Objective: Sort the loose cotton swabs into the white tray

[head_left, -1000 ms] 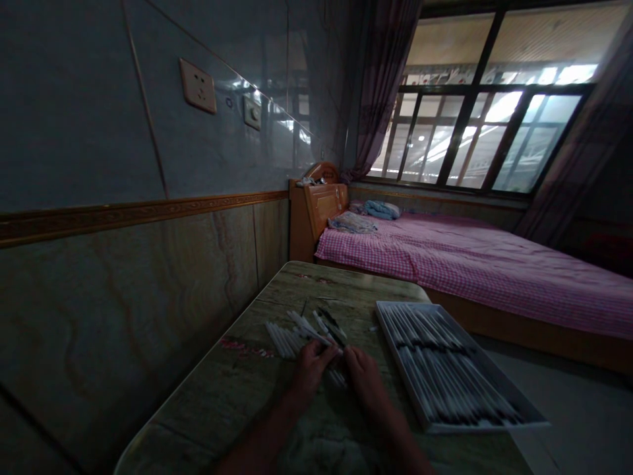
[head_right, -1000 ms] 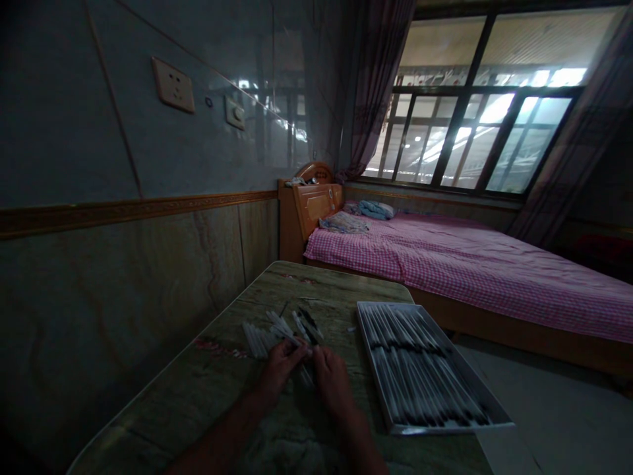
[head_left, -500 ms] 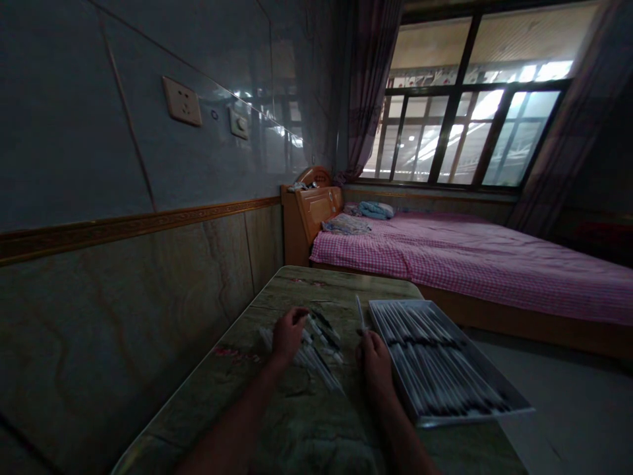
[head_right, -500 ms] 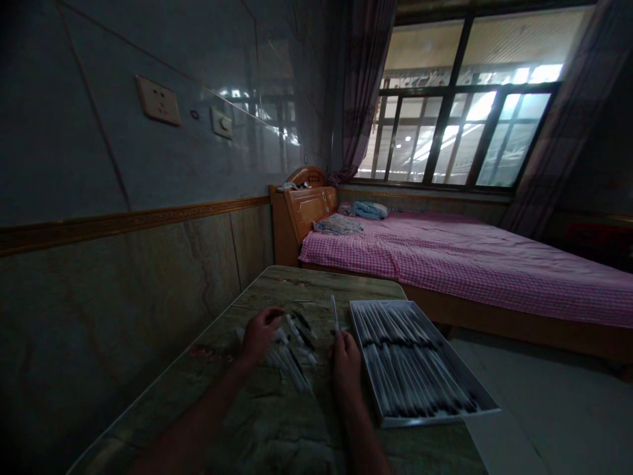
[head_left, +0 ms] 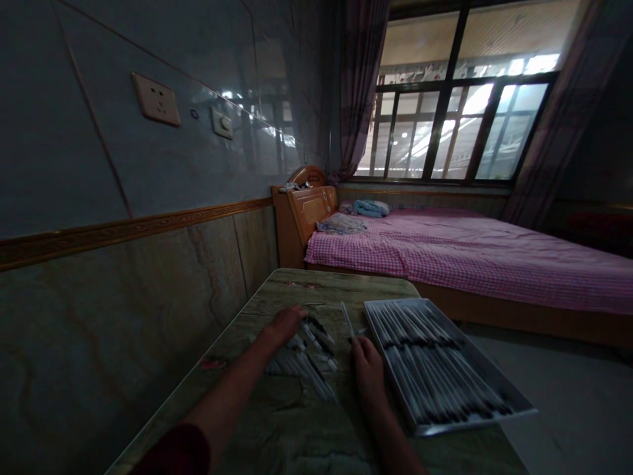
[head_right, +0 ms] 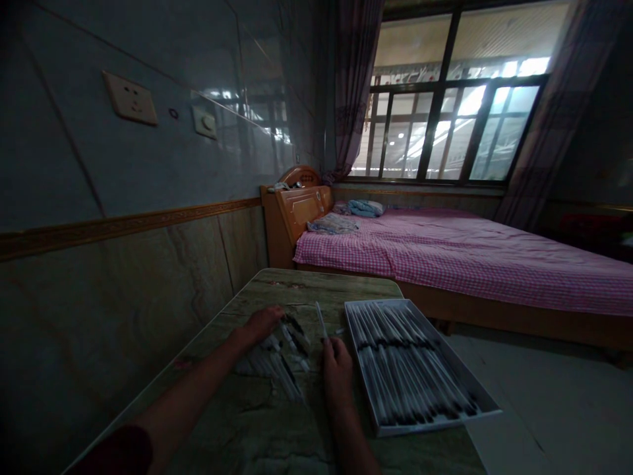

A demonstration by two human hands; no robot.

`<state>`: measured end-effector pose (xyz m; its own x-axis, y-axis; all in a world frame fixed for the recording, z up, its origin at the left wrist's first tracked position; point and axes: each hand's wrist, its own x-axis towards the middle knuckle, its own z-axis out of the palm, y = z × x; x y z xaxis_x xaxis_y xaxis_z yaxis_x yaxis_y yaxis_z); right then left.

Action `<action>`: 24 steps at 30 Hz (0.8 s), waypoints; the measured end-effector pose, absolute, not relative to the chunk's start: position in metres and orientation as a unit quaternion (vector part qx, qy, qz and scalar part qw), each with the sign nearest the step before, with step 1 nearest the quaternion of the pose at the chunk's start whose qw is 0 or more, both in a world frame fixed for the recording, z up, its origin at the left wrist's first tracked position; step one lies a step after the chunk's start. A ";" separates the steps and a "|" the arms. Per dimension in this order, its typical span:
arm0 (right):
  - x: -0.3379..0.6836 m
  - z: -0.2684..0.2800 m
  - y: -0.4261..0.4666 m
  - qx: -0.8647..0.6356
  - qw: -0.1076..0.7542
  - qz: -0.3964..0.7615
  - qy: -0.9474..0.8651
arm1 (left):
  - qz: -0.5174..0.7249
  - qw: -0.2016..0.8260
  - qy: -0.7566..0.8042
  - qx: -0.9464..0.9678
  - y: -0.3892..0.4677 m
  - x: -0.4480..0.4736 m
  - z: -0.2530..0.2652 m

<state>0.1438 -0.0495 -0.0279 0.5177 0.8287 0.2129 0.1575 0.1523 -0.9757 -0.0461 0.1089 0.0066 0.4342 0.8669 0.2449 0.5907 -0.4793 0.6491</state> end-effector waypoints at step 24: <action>0.125 -0.021 -0.068 -0.586 0.555 0.155 -0.570 | 0.567 0.719 0.311 0.257 0.016 -0.045 0.013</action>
<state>0.1249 -0.0682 -0.0208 0.3015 0.8404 0.4504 0.4955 0.2654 -0.8270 -0.0453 0.0156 0.0130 0.1646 0.9740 -0.1558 -0.6550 0.2260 0.7211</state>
